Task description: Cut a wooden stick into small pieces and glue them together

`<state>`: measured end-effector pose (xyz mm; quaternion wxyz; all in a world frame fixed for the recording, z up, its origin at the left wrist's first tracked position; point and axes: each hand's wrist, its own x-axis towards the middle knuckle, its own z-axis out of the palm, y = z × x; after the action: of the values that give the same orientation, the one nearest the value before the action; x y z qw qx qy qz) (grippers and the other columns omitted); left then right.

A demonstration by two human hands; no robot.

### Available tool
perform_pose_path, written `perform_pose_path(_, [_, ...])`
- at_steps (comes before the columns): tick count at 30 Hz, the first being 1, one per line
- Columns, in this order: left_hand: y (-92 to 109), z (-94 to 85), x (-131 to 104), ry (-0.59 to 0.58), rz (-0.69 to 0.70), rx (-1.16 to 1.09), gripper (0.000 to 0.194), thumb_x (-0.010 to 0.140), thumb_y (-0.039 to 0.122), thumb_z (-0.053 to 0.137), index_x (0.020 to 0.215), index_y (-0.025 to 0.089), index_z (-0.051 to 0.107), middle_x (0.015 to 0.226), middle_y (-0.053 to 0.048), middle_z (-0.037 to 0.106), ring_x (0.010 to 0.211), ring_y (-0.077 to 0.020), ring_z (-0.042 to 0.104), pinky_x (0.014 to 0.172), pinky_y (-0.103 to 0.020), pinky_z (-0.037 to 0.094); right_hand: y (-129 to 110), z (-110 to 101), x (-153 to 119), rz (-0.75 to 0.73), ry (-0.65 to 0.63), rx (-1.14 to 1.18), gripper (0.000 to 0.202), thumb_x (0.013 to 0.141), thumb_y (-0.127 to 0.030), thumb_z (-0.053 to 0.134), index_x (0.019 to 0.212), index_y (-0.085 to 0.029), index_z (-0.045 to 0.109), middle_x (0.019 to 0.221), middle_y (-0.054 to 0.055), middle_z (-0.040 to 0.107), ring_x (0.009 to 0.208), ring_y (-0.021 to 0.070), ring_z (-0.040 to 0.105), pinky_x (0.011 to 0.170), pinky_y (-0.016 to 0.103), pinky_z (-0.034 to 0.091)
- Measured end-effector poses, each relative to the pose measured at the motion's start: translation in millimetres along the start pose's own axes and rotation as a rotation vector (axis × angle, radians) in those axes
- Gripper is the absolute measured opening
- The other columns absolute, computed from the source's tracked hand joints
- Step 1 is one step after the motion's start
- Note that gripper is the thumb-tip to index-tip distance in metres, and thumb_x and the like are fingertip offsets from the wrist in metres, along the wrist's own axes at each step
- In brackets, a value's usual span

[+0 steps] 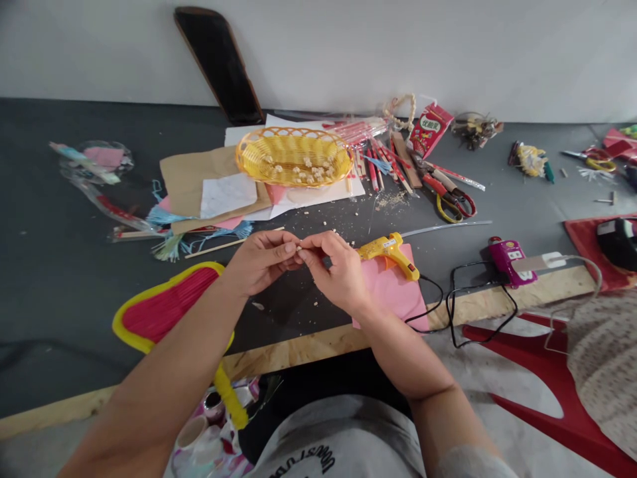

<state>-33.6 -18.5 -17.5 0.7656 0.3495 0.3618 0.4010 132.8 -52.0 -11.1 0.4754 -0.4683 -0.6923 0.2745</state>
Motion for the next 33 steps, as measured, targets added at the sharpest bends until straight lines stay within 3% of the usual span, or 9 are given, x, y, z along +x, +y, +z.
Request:
perform_pose_path(5, [1.0, 1.5, -0.3, 0.023, -0.021, 0.007, 0.031, 0.061, 0.038, 0.091, 0.068, 0.013, 0.074, 0.061, -0.003, 0.070, 0.054, -0.0075, 0.059, 0.054, -0.017, 0.046, 4.0, 0.3, -1.7, -0.041, 0.017, -0.053, 0.004, 0.092, -0.021, 0.062, 0.095, -0.022, 0.064, 0.087, 0.000, 0.069, 0.077, 0.0133, 0.064, 0.073, 0.028, 0.054])
perform_pose_path(9, [0.1, 2.2, 0.5, 0.060, -0.034, -0.023, 0.032, 0.059, 0.038, 0.092, 0.068, 0.014, 0.073, 0.058, -0.001, 0.068, 0.051, -0.0065, 0.056, 0.052, -0.017, 0.045, 5.3, 0.4, -2.5, -0.060, 0.080, -0.011, 0.016, 0.089, -0.020, 0.066, 0.105, -0.022, 0.063, 0.091, 0.001, 0.068, 0.075, 0.0122, 0.063, 0.070, 0.026, 0.054])
perform_pose_path(16, [-2.6, 1.5, 2.0, 0.018, -0.005, -0.020, 0.034, 0.058, 0.038, 0.093, 0.063, 0.013, 0.071, 0.059, -0.002, 0.068, 0.050, -0.0062, 0.054, 0.052, -0.018, 0.043, 2.4, -0.3, -0.4, -0.107, 0.053, -0.098, 0.004, 0.092, -0.021, 0.065, 0.094, -0.022, 0.068, 0.091, 0.003, 0.071, 0.082, 0.0149, 0.066, 0.074, 0.029, 0.055])
perform_pose_path(33, [-1.9, 1.5, 0.8, -0.010, 0.015, 0.033, 0.034, 0.060, 0.039, 0.092, 0.063, 0.012, 0.072, 0.058, -0.004, 0.068, 0.052, -0.0073, 0.054, 0.052, -0.019, 0.041, 1.3, -0.5, -1.9, -0.075, 0.030, -0.051, 0.010, 0.094, -0.020, 0.061, 0.092, -0.024, 0.070, 0.087, 0.002, 0.072, 0.083, 0.0150, 0.068, 0.076, 0.030, 0.056])
